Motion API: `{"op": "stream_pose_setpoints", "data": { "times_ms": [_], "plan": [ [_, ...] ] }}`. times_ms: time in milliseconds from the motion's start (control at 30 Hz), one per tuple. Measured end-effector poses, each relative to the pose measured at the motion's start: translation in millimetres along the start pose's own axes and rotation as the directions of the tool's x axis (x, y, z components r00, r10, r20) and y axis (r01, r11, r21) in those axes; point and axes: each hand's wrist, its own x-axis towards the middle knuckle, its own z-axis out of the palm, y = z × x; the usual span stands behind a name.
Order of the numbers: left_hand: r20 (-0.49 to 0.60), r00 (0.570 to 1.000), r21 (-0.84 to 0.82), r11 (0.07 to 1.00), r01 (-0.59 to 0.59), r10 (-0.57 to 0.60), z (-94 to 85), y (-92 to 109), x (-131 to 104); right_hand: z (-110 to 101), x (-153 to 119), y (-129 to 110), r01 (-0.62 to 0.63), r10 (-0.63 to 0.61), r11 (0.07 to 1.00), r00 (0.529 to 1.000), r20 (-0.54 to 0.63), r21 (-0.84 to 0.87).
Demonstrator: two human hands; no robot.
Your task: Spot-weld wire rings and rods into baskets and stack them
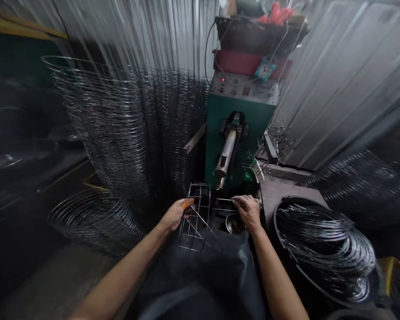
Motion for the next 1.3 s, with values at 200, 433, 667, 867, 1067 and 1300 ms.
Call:
{"op": "stream_pose_setpoints", "data": {
  "times_ms": [200,433,667,867,1067,1300],
  "plan": [
    [-0.004,0.999,-0.016,0.999,0.040,-0.040,18.3,-4.9,23.2,31.6,6.4,15.2,-0.081,0.078,0.994,0.996,0.044,0.072],
    [-0.014,1.000,-0.011,1.000,0.023,-0.023,22.8,-3.5,40.5,41.6,13.2,31.1,-0.151,0.144,0.986,0.985,0.093,0.072],
    [-0.021,0.997,-0.061,0.996,0.070,-0.072,26.5,-0.9,47.7,43.0,21.9,37.0,-0.133,0.126,0.989,0.988,0.092,0.065],
    [-0.012,0.998,-0.073,0.995,0.066,-0.067,28.8,0.6,54.4,41.0,29.3,40.5,-0.135,0.129,0.990,0.986,0.104,0.043],
    [0.024,0.998,-0.111,0.992,0.054,-0.052,29.5,2.2,61.1,44.6,34.8,45.6,-0.155,0.149,0.987,0.982,0.118,0.048],
    [0.004,0.998,-0.115,0.991,0.064,-0.064,28.6,0.9,67.9,38.8,39.6,43.6,-0.180,0.176,0.983,0.974,0.141,0.016]
  ]
}}
